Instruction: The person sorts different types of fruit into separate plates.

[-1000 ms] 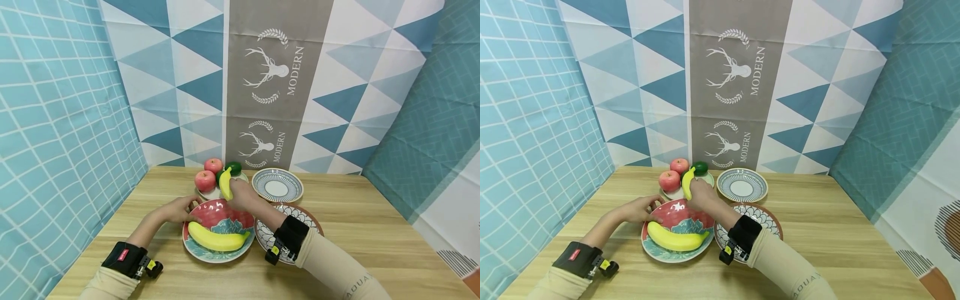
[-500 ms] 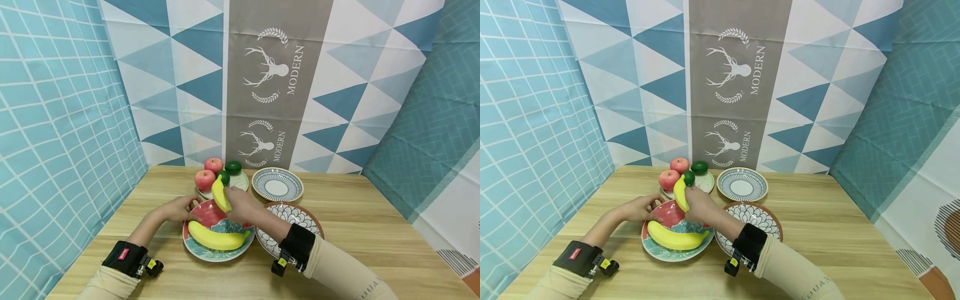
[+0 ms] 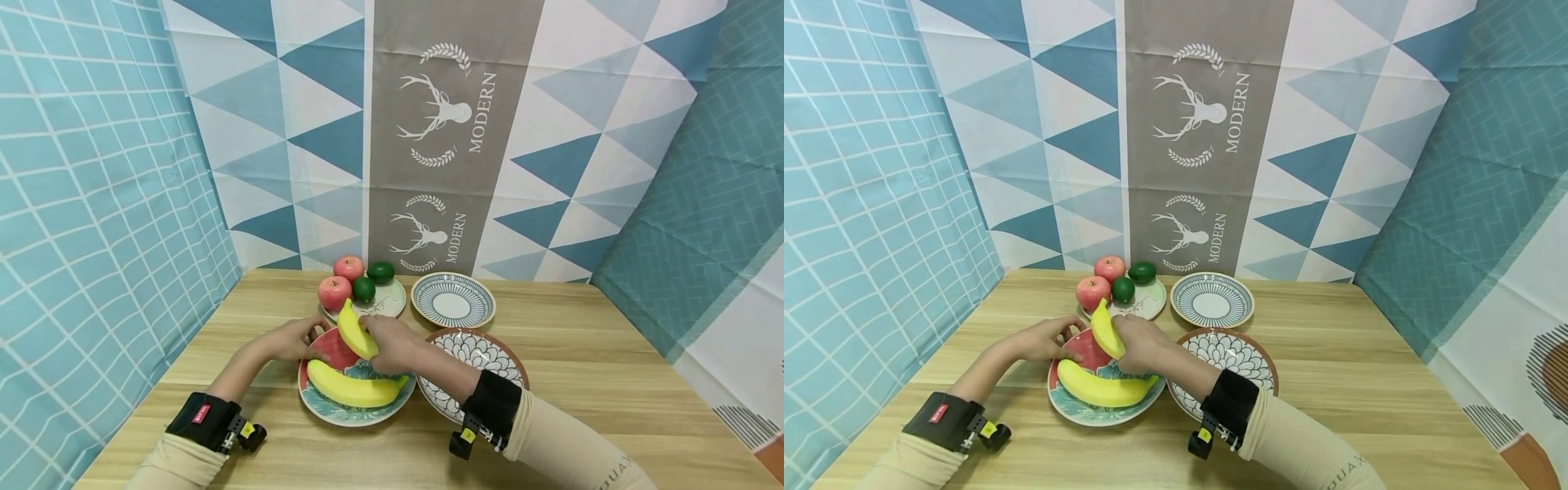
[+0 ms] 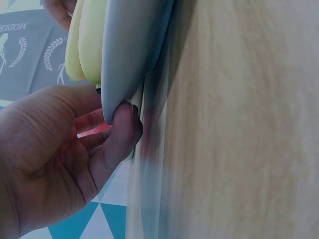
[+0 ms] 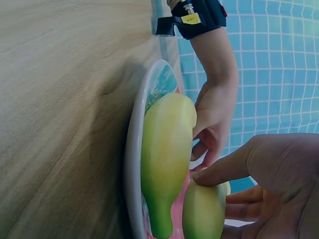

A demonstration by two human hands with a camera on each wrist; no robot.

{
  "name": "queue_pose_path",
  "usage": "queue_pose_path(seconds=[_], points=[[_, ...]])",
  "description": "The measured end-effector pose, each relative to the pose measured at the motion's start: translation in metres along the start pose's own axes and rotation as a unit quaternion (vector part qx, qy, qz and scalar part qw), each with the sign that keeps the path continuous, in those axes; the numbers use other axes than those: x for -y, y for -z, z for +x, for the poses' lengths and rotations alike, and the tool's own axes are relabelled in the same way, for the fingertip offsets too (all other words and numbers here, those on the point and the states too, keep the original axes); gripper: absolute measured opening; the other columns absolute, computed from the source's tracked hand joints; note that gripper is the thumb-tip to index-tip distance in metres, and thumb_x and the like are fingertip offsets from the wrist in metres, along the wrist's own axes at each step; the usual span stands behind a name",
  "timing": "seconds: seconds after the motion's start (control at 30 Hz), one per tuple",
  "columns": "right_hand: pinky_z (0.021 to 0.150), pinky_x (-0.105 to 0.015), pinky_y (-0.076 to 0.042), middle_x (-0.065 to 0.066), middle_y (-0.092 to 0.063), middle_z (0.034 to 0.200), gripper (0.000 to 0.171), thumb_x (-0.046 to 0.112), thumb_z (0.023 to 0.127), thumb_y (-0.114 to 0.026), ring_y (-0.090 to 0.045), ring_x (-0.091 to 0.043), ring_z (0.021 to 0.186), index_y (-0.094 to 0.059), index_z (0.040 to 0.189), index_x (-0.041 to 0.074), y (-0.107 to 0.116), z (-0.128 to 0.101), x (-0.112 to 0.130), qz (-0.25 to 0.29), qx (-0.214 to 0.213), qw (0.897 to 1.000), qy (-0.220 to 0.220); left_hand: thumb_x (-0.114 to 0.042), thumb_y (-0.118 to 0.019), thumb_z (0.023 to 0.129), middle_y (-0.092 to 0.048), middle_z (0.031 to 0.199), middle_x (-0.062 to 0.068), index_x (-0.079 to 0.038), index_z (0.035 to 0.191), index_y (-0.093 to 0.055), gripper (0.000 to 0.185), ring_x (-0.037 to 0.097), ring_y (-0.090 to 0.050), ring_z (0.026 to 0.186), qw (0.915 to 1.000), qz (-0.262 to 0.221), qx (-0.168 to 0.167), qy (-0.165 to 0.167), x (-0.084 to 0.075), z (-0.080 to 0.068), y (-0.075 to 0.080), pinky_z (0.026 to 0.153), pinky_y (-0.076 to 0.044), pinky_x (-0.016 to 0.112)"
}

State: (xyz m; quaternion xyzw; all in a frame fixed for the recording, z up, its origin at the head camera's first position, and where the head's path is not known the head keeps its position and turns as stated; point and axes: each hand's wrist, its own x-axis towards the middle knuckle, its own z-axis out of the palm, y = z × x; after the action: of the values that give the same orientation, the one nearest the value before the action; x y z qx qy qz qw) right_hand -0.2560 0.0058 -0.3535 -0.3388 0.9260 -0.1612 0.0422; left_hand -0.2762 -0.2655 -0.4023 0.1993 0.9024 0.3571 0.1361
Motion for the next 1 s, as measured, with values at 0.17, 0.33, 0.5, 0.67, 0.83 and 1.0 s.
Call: queue_pose_path(seconds=[0.17, 0.33, 0.5, 0.67, 0.83, 1.0], points=[[0.082, -0.028, -0.049, 0.0, -0.062, 0.113, 0.071, 0.004, 0.079, -0.082, -0.055, -0.015, 0.095, -0.057, 0.145, 0.01, -0.002, -0.0022, -0.0001, -0.004, 0.014, 1.0, 0.009, -0.02, -0.086, 0.091, -0.064, 0.095, 0.009, -0.004, 0.129, -0.057, 0.05, 0.019, -0.065, 0.073, 1.0, -0.003, -0.004, -0.001, -0.0005, 0.0, -0.0002, 0.062, -0.06, 0.036], [0.092, -0.029, -0.05, -0.003, -0.065, 0.129, 0.082, 0.005, 0.078, -0.083, -0.056, -0.014, 0.105, -0.051, 0.154, 0.01, -0.0044, -0.0016, -0.0004, -0.013, 0.031, 0.999, 0.007, -0.021, -0.085, 0.092, -0.064, 0.096, 0.009, -0.005, 0.129, -0.057, 0.05, 0.019, -0.065, 0.072, 1.0, 0.0, -0.004, -0.003, -0.0011, -0.0002, -0.0002, 0.063, -0.06, 0.035], [0.095, -0.029, -0.051, 0.0, -0.065, 0.13, 0.084, 0.003, 0.077, -0.084, -0.056, -0.013, 0.106, -0.051, 0.154, 0.013, -0.0061, -0.0013, -0.0009, -0.008, 0.042, 0.999, 0.007, -0.02, -0.086, 0.092, -0.064, 0.096, 0.009, -0.005, 0.128, -0.057, 0.049, 0.019, -0.065, 0.072, 1.0, -0.002, -0.005, -0.003, -0.0002, 0.0, -0.0005, 0.063, -0.06, 0.037], [0.098, -0.03, -0.05, 0.0, -0.063, 0.131, 0.08, 0.004, 0.077, -0.083, -0.055, -0.014, 0.109, -0.053, 0.151, 0.012, -0.0067, -0.0008, -0.0022, -0.018, 0.047, 0.999, 0.017, -0.021, -0.086, 0.091, -0.065, 0.095, 0.009, -0.005, 0.127, -0.058, 0.048, 0.019, -0.065, 0.074, 1.0, 0.0, -0.007, -0.004, -0.0004, 0.0004, -0.0001, 0.064, -0.06, 0.037], [0.099, -0.031, -0.05, 0.0, -0.064, 0.131, 0.076, 0.004, 0.078, -0.082, -0.056, -0.014, 0.112, -0.055, 0.149, 0.012, -0.0072, 0.001, -0.0019, -0.023, 0.061, 0.998, 0.006, -0.022, -0.086, 0.091, -0.065, 0.095, 0.008, -0.006, 0.126, -0.058, 0.047, 0.02, -0.065, 0.075, 1.0, 0.003, -0.006, -0.003, -0.0002, 0.0007, 0.0001, 0.063, -0.06, 0.035], [0.101, -0.032, -0.049, 0.0, -0.064, 0.13, 0.074, 0.003, 0.079, -0.081, -0.056, -0.014, 0.113, -0.056, 0.149, 0.011, -0.0084, 0.0028, -0.0024, -0.021, 0.073, 0.997, -0.004, -0.023, -0.086, 0.091, -0.064, 0.096, 0.009, -0.006, 0.126, -0.059, 0.047, 0.02, -0.064, 0.077, 1.0, 0.003, -0.007, -0.003, 0.0001, 0.0008, -0.0004, 0.064, -0.059, 0.035]])
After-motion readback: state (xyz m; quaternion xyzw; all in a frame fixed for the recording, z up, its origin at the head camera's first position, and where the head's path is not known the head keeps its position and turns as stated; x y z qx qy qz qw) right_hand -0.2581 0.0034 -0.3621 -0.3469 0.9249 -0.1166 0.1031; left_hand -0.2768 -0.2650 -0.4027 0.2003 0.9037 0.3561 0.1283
